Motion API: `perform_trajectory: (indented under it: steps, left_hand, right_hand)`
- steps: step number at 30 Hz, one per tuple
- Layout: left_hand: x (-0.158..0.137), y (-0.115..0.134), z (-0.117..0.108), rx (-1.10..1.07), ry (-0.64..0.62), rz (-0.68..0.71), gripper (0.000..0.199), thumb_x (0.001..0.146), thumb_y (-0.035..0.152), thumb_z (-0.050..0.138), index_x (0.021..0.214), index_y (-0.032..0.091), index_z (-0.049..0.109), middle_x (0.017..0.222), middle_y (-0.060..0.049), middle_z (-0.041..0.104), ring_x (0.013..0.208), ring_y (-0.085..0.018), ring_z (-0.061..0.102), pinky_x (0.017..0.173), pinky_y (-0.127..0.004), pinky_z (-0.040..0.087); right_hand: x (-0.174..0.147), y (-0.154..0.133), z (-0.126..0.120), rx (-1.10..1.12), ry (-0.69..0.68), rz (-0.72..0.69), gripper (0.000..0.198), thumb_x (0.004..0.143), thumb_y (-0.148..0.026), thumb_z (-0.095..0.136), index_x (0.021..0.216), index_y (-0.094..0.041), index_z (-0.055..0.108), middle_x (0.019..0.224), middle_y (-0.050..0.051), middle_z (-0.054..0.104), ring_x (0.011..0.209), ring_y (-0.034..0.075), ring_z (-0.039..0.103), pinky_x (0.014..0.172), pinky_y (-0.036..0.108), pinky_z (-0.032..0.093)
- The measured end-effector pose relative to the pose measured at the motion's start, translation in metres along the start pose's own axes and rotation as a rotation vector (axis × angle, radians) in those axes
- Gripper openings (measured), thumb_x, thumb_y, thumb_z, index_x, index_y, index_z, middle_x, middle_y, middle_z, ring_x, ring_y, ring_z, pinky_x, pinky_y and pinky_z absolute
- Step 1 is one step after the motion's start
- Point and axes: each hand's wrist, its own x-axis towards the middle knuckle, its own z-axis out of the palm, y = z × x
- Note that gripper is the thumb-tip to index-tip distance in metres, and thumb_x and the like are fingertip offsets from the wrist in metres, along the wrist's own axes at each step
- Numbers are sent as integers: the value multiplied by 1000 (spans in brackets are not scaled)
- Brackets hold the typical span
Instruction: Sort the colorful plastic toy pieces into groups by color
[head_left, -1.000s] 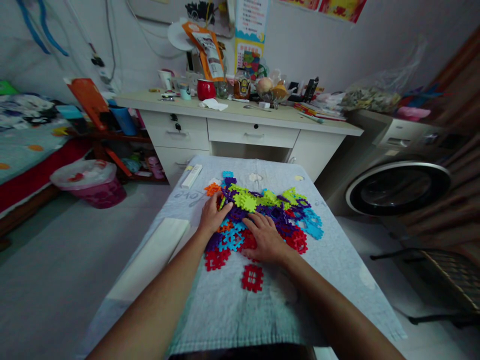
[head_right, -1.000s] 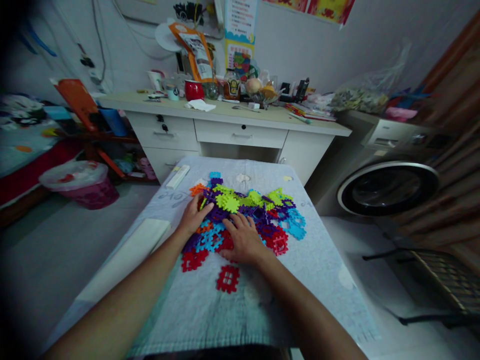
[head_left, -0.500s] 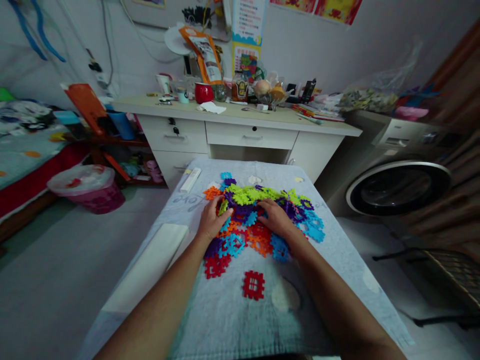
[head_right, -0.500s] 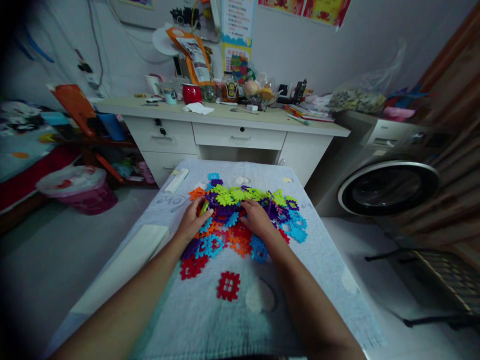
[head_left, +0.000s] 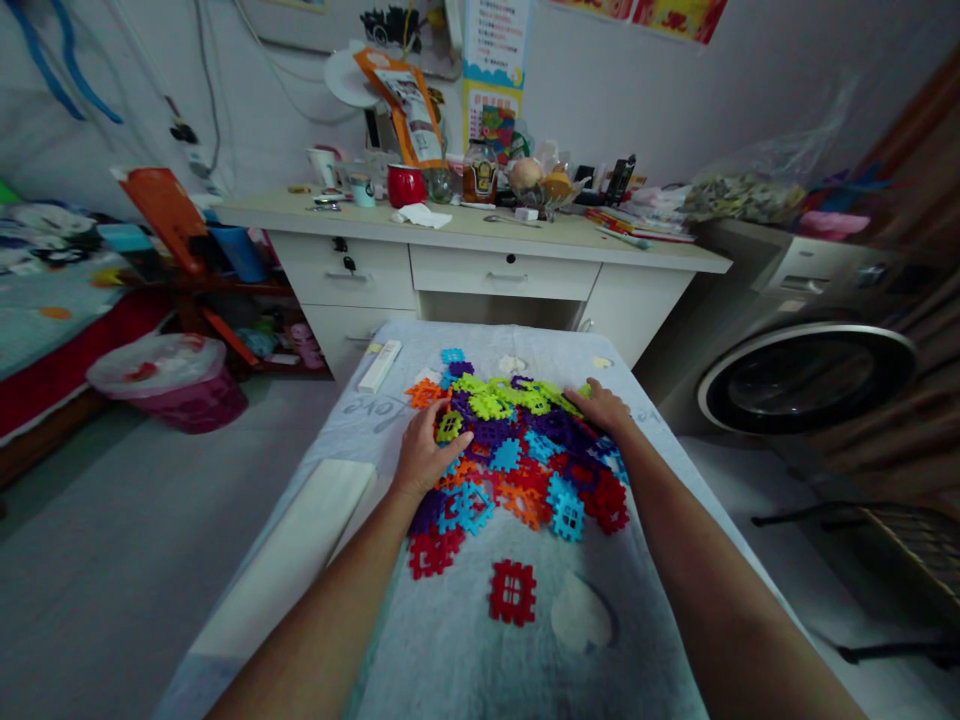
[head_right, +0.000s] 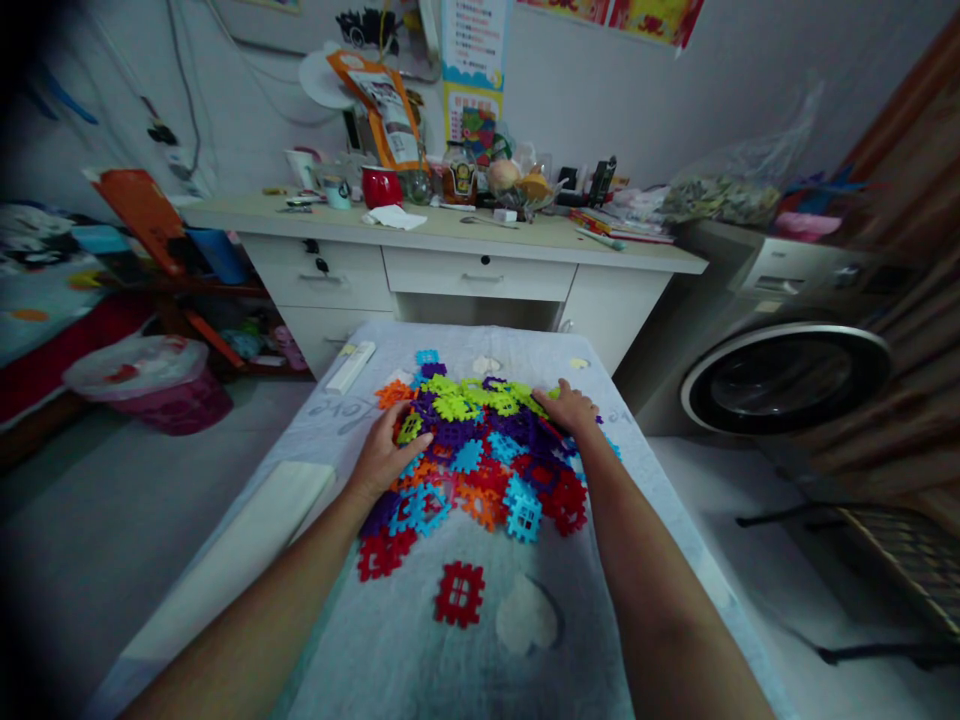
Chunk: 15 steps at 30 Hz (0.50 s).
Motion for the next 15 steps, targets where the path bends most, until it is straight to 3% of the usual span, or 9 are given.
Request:
perform_trajectory:
  steps: [4, 9, 12, 15]
  left_hand:
    - [0, -2, 1, -30, 0, -2, 66, 76, 52, 69, 132, 21, 50, 132, -11, 60, 125, -28, 56, 108, -46, 43]
    - [-1, -4, 1, -74, 9, -30, 64, 81, 54, 65, 134, 22, 49, 134, -11, 59, 126, -29, 55, 109, -47, 41]
    - [-1, -2, 0, -129, 17, -47, 59, 85, 54, 59, 135, 22, 49, 136, -11, 58, 128, -28, 54, 110, -46, 41]
    - [-2, 1, -2, -192, 44, -57, 57, 89, 52, 55, 136, 21, 48, 139, -12, 56, 130, -27, 53, 112, -45, 39]
  right_hand:
    - [-14, -27, 11, 124, -53, -185, 86, 86, -70, 48, 152, -16, 35, 142, 20, 53, 130, 37, 51, 107, 50, 37]
    - [-51, -62, 10, 353, -167, -452, 82, 82, -53, 67, 150, -21, 36, 136, 12, 59, 121, 27, 58, 102, 40, 44]
    - [-72, -78, 5, 423, -271, -624, 67, 84, -44, 67, 142, -20, 47, 119, 8, 67, 107, 22, 64, 94, 35, 48]
    - [-76, -98, 2, 353, -205, -735, 44, 88, -41, 63, 124, -18, 62, 108, 8, 71, 98, 20, 65, 91, 33, 49]
